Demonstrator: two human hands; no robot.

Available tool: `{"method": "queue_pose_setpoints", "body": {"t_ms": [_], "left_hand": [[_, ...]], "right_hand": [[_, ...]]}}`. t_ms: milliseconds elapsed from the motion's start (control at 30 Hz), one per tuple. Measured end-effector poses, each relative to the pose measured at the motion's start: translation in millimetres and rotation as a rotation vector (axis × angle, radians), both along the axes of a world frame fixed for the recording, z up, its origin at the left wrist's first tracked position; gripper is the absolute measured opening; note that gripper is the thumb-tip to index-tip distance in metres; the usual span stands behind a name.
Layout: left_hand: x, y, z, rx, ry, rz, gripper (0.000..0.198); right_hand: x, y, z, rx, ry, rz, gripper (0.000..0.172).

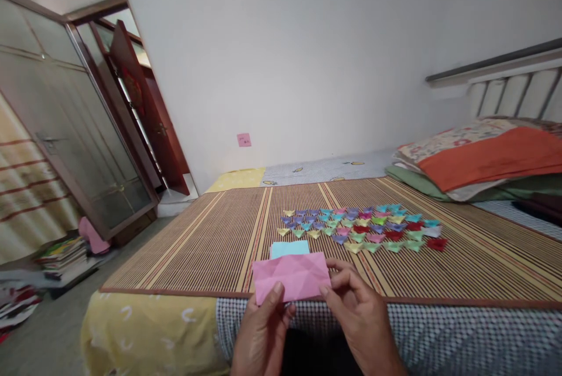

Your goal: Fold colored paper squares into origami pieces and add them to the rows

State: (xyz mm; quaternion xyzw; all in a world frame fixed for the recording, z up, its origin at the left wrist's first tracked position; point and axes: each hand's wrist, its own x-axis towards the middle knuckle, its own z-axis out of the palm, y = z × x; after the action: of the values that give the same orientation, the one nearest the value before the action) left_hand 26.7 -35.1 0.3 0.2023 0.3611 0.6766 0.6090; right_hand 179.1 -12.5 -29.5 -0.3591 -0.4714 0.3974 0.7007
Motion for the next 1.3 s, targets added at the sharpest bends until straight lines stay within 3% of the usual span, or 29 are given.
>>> {"method": "queue_pose_setpoints", "body": {"t_ms": [100, 200, 233, 367, 567, 833, 1300], "left_hand": [[2.4, -0.2, -0.4, -0.062, -0.024, -0.006, 0.036], [2.4, 0.6, 1.4, -0.060, 0.003, -0.028, 0.038], [2.6, 0.6, 1.8, -0.058, 0.019, -0.049, 0.038], [0.1, 1.6, -0.1, -0.068, 0.041, -0.096, 0.040], [-12.7, 5.6, -2.0, -0.064, 0.012, 0.064, 0.039], [2.7, 0.1, -8.1, -0.127, -0.102, -0.138, 0.042], [-7.4, 6.6, -6.6, -0.062, -0.146, -0.002, 0.034]], "right_hand": [[-0.9, 3.5, -5.9, -0.055, 0.111, 0.050, 0.024], [1.0, 10.4, -6.1, -0.172, 0.221, 0.127, 0.053], [1.4, 12.4, -5.0, -0.202, 0.226, 0.176, 0.055], [1.1, 14.5, 1.1, -0.219, 0.199, 0.233, 0.037], [4.5, 6.8, 9.5, -0.203, 0.113, 0.197, 0.035], [-2.2, -1.3, 16.1, -0.195, 0.153, 0.270, 0.034], [6.6, -0.5, 11.9, -0.173, 0.066, 0.288, 0.028]]}}
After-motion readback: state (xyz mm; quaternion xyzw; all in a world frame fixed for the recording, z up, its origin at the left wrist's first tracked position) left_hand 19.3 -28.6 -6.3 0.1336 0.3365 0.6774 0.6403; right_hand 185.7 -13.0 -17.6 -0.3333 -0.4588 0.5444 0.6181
